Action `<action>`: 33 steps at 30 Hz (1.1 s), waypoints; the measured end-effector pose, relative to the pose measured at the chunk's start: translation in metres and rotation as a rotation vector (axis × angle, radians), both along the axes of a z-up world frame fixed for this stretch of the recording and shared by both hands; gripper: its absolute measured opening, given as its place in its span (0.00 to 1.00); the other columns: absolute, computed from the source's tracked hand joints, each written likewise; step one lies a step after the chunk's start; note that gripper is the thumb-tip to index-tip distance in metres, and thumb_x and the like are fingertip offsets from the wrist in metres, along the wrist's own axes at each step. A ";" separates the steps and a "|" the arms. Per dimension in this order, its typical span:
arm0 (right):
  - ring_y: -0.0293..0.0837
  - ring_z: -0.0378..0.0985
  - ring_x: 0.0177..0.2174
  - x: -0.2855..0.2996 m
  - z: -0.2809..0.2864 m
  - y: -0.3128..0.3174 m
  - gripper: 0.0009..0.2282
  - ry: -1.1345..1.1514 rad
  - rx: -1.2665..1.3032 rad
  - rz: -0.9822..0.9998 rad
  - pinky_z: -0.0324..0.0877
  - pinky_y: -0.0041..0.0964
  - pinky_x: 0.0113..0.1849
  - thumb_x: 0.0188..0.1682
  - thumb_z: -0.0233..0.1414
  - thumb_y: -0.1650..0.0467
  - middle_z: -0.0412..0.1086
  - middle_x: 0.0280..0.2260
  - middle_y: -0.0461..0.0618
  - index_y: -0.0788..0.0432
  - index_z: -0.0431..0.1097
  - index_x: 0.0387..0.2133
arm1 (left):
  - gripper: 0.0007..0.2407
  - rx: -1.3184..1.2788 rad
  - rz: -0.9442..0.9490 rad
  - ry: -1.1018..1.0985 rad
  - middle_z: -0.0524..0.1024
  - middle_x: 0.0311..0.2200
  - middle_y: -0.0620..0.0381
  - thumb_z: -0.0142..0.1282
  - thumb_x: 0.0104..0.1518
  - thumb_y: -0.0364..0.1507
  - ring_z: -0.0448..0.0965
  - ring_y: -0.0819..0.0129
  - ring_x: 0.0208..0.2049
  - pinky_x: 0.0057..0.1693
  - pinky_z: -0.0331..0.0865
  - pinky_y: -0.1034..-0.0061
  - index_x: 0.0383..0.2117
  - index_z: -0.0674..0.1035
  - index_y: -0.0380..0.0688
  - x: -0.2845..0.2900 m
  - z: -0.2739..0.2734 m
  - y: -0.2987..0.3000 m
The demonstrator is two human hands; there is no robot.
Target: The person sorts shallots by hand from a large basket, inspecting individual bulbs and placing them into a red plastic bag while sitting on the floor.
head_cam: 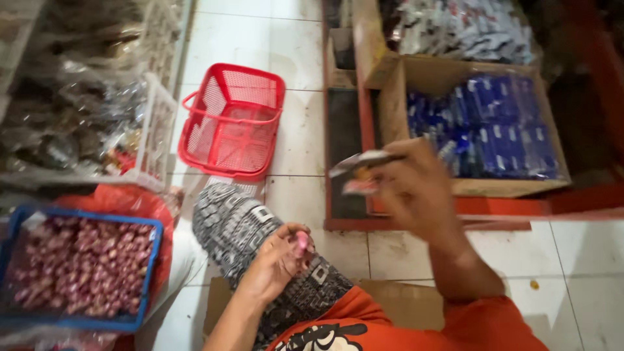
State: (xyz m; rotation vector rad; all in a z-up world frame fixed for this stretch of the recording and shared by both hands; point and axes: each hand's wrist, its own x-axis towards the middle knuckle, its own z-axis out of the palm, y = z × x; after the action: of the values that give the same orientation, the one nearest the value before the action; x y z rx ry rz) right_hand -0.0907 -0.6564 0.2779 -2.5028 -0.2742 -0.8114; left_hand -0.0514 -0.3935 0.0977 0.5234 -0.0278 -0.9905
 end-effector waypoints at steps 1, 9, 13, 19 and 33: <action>0.49 0.74 0.43 0.010 -0.007 0.015 0.07 0.060 0.144 0.159 0.68 0.38 0.44 0.45 0.55 0.79 0.68 0.42 0.54 0.61 0.74 0.35 | 0.13 -0.026 0.044 0.017 0.78 0.34 0.56 0.59 0.58 0.30 0.77 0.70 0.35 0.38 0.71 0.76 0.47 0.76 0.39 0.003 0.000 0.007; 0.37 0.72 0.35 0.139 -0.133 0.169 0.06 0.745 0.698 0.623 0.65 0.30 0.34 0.49 0.53 0.75 0.72 0.39 0.49 0.63 0.77 0.35 | 0.08 -0.004 0.670 0.234 0.77 0.30 0.58 0.57 0.58 0.29 0.77 0.70 0.30 0.39 0.74 0.76 0.40 0.77 0.42 0.019 -0.038 0.141; 0.37 0.76 0.34 0.163 -0.215 0.267 0.05 1.229 0.944 0.663 0.71 0.32 0.35 0.50 0.53 0.73 0.77 0.37 0.46 0.60 0.76 0.35 | 0.07 0.189 0.935 0.239 0.79 0.29 0.58 0.56 0.59 0.32 0.78 0.69 0.27 0.35 0.71 0.76 0.34 0.77 0.42 0.016 -0.082 0.257; 0.37 0.76 0.32 0.167 -0.321 0.365 0.06 1.439 0.843 0.617 0.71 0.33 0.32 0.49 0.53 0.71 0.77 0.36 0.44 0.58 0.76 0.36 | 0.05 0.292 1.225 0.318 0.81 0.32 0.57 0.58 0.58 0.31 0.84 0.64 0.32 0.34 0.68 0.79 0.35 0.78 0.46 -0.004 -0.156 0.367; 0.36 0.76 0.35 0.138 -0.425 0.444 0.08 1.558 0.574 0.594 0.72 0.34 0.34 0.50 0.53 0.69 0.79 0.38 0.42 0.57 0.77 0.37 | 0.11 0.655 1.403 0.334 0.79 0.31 0.61 0.59 0.55 0.30 0.82 0.70 0.29 0.31 0.70 0.77 0.43 0.78 0.47 -0.067 -0.188 0.377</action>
State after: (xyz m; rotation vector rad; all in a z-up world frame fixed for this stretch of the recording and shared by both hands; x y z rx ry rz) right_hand 0.0477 -0.2129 -0.1474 -1.6650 -0.1432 1.1332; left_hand -0.1182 -0.0170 -0.0900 0.7701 0.8783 0.3465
